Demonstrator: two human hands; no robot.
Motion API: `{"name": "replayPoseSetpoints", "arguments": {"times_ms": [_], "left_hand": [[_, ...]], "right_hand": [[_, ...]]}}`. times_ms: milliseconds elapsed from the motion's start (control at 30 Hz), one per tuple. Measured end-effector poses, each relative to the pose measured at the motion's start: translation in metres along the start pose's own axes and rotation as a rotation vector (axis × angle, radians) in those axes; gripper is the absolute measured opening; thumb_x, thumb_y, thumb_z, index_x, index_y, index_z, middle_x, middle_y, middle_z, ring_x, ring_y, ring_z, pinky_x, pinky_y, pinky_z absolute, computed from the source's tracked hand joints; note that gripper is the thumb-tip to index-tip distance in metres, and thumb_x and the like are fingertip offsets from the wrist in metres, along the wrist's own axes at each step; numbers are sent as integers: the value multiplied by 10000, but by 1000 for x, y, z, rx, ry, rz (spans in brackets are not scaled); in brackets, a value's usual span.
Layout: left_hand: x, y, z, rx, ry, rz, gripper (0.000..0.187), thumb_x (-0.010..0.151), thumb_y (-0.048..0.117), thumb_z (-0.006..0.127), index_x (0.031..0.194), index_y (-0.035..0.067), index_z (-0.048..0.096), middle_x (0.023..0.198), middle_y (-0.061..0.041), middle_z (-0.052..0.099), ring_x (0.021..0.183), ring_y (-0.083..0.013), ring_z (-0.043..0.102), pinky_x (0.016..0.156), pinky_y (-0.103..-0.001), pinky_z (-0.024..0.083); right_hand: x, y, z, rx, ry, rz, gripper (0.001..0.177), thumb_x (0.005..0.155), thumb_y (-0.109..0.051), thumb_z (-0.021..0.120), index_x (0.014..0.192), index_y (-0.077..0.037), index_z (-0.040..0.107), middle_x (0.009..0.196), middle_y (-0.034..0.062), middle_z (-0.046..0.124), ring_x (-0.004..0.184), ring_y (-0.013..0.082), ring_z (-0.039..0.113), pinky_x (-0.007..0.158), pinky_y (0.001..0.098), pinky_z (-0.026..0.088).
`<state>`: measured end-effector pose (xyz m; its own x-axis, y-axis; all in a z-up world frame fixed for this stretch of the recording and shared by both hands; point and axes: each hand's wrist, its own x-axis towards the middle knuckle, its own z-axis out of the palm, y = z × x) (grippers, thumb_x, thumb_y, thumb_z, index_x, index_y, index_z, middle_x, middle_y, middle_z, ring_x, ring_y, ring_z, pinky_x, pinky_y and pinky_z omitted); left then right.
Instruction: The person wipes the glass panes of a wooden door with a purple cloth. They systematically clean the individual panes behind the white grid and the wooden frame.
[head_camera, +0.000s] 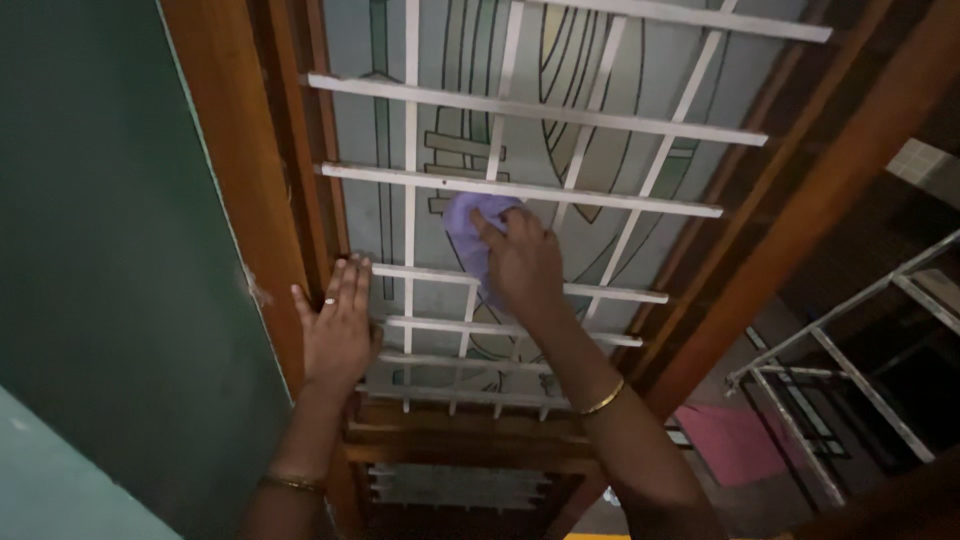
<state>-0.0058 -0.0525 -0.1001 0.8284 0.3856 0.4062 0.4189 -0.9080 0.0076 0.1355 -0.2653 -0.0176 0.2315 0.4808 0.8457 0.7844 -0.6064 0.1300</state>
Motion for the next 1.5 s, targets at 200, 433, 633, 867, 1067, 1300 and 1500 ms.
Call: {"name": "replayPoseSetpoints", "arguments": {"times_ms": [200, 433, 633, 867, 1067, 1300, 1500], "left_hand": [[2, -3, 3, -24, 29, 11, 1045, 819, 339, 730, 1634, 167, 98, 1703, 2, 152, 1565, -157, 133, 1215, -695, 28], [3, -3, 5, -46, 31, 15, 1033, 820, 340, 723, 1625, 170, 99, 1696, 6, 154, 1562, -158, 133, 1208, -701, 33], [2, -5, 9, -83, 81, 35, 1035, 809, 310, 729, 1643, 173, 132, 1690, -10, 181, 1563, -165, 157, 1211, -695, 57], [1, -7, 12, -131, 95, 56, 1011, 801, 299, 732, 1615, 152, 150, 1680, -15, 188, 1561, -176, 168, 1216, -693, 68], [1, -15, 20, -29, 117, 121, 1034, 827, 298, 735, 1620, 101, 101, 1710, -31, 111, 1575, -207, 173, 1200, -667, 71], [-11, -38, 24, -404, 264, 231, 1142, 719, 260, 747, 1580, -19, 50, 1686, -217, 61, 1532, -359, 197, 1237, -628, 62], [-14, -41, 27, -506, 373, 296, 1113, 745, 299, 673, 1583, -47, 27, 1681, -255, 52, 1550, -414, 171, 1233, -616, 57]], "right_hand": [[-31, -13, 7, 34, -22, -71, 319, 955, -173, 640, 1264, -173, 717, 1164, 123, 645, 1063, 318, 627, 876, 466, 551], [-24, -37, 2, 79, -96, -132, 338, 962, -178, 660, 1296, -151, 699, 1199, 144, 641, 1053, 302, 624, 827, 447, 557], [35, -70, 16, -44, 91, -170, 523, 915, -59, 620, 1417, -201, 660, 1111, 121, 636, 996, 274, 622, 858, 474, 543], [12, -73, 41, 10, 3, -149, 390, 907, -131, 638, 1285, -171, 723, 1063, 133, 663, 947, 286, 616, 813, 464, 528], [-22, -66, 48, 80, -11, -221, 334, 883, -127, 710, 1210, -188, 742, 1128, 79, 679, 1058, 249, 617, 862, 473, 523], [-62, -31, 41, -3, 85, -301, 440, 761, -157, 737, 1199, -183, 754, 1171, 135, 678, 1145, 328, 614, 867, 499, 547], [-49, -49, 111, 115, 103, -377, 301, 942, -162, 771, 1232, -236, 744, 1308, 105, 650, 1171, 255, 593, 877, 431, 577]]}}
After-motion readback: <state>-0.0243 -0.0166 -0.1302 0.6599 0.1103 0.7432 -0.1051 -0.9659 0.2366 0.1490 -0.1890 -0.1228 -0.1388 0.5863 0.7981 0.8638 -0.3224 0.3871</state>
